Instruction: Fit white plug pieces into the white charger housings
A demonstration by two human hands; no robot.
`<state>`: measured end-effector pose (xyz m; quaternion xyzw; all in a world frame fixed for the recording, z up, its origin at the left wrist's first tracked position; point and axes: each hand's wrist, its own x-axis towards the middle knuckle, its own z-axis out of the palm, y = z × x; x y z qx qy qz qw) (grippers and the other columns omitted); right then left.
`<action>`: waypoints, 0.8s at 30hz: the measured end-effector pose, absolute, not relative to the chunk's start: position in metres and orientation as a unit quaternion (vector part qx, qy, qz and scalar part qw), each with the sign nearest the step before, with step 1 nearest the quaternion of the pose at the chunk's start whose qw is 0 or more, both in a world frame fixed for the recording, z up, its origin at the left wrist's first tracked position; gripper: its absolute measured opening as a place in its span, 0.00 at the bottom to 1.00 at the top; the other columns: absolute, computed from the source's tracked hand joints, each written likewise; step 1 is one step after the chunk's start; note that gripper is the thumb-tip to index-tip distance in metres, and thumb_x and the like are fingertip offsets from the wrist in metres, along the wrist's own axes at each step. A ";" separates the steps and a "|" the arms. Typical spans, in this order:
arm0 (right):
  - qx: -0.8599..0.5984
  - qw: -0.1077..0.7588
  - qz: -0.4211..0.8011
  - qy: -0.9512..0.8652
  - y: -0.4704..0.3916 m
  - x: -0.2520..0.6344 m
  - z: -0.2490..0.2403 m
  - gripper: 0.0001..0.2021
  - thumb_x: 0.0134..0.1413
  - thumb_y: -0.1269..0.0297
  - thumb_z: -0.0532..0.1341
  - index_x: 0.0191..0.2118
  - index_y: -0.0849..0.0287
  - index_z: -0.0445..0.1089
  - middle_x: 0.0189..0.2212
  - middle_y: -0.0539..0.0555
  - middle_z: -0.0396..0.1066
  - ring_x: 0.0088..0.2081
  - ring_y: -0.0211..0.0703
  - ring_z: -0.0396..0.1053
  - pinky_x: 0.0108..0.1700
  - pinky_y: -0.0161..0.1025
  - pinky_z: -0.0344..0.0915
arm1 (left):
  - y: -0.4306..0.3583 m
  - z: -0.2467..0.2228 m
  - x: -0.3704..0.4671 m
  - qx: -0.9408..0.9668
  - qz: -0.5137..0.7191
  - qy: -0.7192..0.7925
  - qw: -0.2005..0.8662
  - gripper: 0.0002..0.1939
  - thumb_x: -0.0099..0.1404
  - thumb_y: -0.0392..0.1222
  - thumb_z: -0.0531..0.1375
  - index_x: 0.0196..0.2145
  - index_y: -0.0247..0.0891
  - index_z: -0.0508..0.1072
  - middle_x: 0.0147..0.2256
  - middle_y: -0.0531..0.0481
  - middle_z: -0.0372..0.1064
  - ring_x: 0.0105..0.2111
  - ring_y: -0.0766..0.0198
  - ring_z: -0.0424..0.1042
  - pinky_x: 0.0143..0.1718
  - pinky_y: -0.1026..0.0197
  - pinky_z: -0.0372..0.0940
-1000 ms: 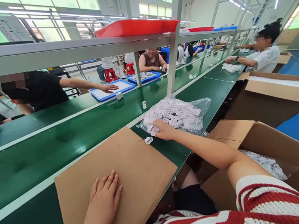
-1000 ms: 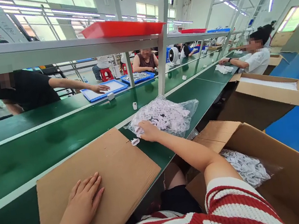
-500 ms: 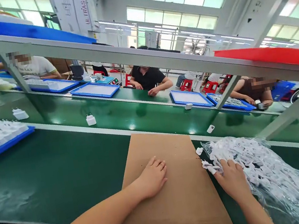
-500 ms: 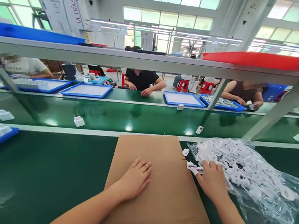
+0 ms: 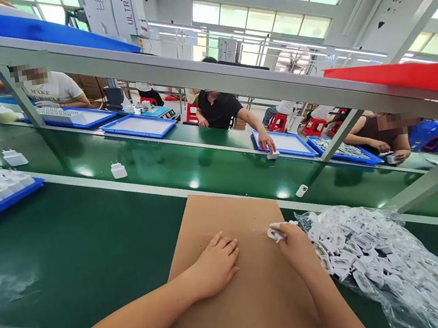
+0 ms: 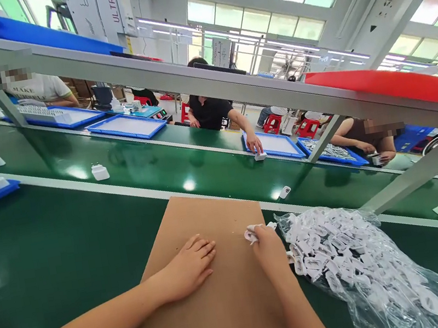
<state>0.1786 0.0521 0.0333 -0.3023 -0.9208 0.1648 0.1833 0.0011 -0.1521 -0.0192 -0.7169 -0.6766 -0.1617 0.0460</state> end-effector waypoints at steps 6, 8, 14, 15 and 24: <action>-0.171 0.265 0.331 -0.889 0.017 0.150 0.006 0.21 0.50 0.76 0.56 0.46 0.51 0.78 0.37 0.55 0.77 0.40 0.48 0.73 0.41 0.43 0.72 | -0.148 -0.006 0.001 -0.680 -0.230 -0.696 -0.005 0.18 0.71 0.44 0.59 0.56 0.40 0.74 0.56 0.44 0.75 0.54 0.53 0.72 0.68 0.45 0.55; -0.152 0.267 0.355 -0.883 0.008 0.153 -0.004 0.16 0.52 0.74 0.58 0.42 0.51 0.78 0.35 0.55 0.76 0.39 0.48 0.73 0.39 0.42 0.71 | -0.144 -0.004 0.002 -0.659 -0.254 -0.707 -0.014 0.18 0.70 0.43 0.60 0.56 0.40 0.73 0.52 0.44 0.76 0.51 0.54 0.74 0.67 0.44 0.57; -0.119 0.273 0.439 -0.848 0.006 0.158 -0.005 0.12 0.56 0.71 0.60 0.40 0.50 0.78 0.37 0.54 0.76 0.40 0.46 0.74 0.38 0.41 0.73 | -0.140 -0.003 0.000 -0.645 -0.302 -0.702 -0.024 0.15 0.73 0.41 0.55 0.55 0.43 0.73 0.48 0.48 0.79 0.48 0.59 0.77 0.66 0.47 0.58; -0.119 0.275 0.447 -0.843 0.006 0.158 -0.004 0.11 0.56 0.71 0.60 0.40 0.50 0.78 0.37 0.54 0.76 0.40 0.46 0.74 0.39 0.41 0.73 | -0.141 -0.003 0.000 -0.647 -0.303 -0.700 -0.023 0.16 0.73 0.40 0.55 0.56 0.44 0.72 0.49 0.48 0.79 0.48 0.60 0.77 0.66 0.47 0.57; -0.134 0.249 0.621 -0.731 -0.003 0.153 0.003 0.06 0.57 0.58 0.67 0.38 0.53 0.75 0.36 0.52 0.77 0.37 0.43 0.75 0.44 0.42 0.73 | -0.143 0.006 -0.005 -0.645 -0.340 -0.681 -0.064 0.16 0.74 0.35 0.51 0.50 0.44 0.76 0.46 0.51 0.80 0.45 0.64 0.78 0.65 0.50 0.59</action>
